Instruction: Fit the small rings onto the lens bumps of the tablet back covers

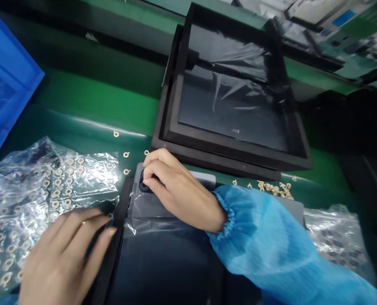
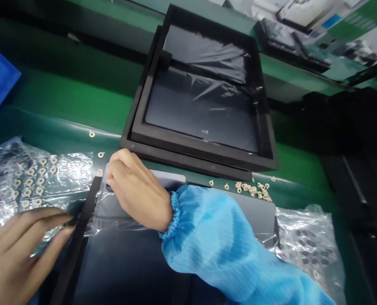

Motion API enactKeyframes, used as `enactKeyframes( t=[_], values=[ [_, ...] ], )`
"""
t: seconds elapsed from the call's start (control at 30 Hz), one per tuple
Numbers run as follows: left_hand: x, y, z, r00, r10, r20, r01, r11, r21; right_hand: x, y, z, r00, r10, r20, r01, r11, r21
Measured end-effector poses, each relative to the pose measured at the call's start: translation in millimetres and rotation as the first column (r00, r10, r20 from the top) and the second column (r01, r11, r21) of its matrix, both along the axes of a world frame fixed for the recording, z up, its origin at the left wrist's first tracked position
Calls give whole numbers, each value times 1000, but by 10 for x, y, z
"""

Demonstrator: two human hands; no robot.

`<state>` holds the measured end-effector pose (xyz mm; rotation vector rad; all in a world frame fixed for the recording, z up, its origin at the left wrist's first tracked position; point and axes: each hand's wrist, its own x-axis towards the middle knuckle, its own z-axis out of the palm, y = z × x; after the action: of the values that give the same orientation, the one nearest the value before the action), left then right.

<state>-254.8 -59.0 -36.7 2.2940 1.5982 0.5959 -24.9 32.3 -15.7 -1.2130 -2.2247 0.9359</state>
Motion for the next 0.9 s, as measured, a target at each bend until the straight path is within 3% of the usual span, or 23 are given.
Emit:
enactKeyframes(
  t=[0.1,0.2,0.4,0.77,0.9],
  values=[
    [322,61,73,981,-118,-156,127,991,48,-10,30,-3,999,21,43,-21,1000,13],
    [485,108,46,953,-158,-258,174,984,41,-16,53,-3,998,35,50,-36,999,25],
    [489,121,-46,936,-185,-301,198,980,14,-10,42,11,994,55,92,-58,998,35],
    [506,125,-66,943,-170,-285,183,983,21,-49,-16,-8,987,52,151,-65,994,85],
    [491,142,-33,939,-173,-298,186,982,18,17,-20,-71,999,24,48,-30,992,121]
  ],
)
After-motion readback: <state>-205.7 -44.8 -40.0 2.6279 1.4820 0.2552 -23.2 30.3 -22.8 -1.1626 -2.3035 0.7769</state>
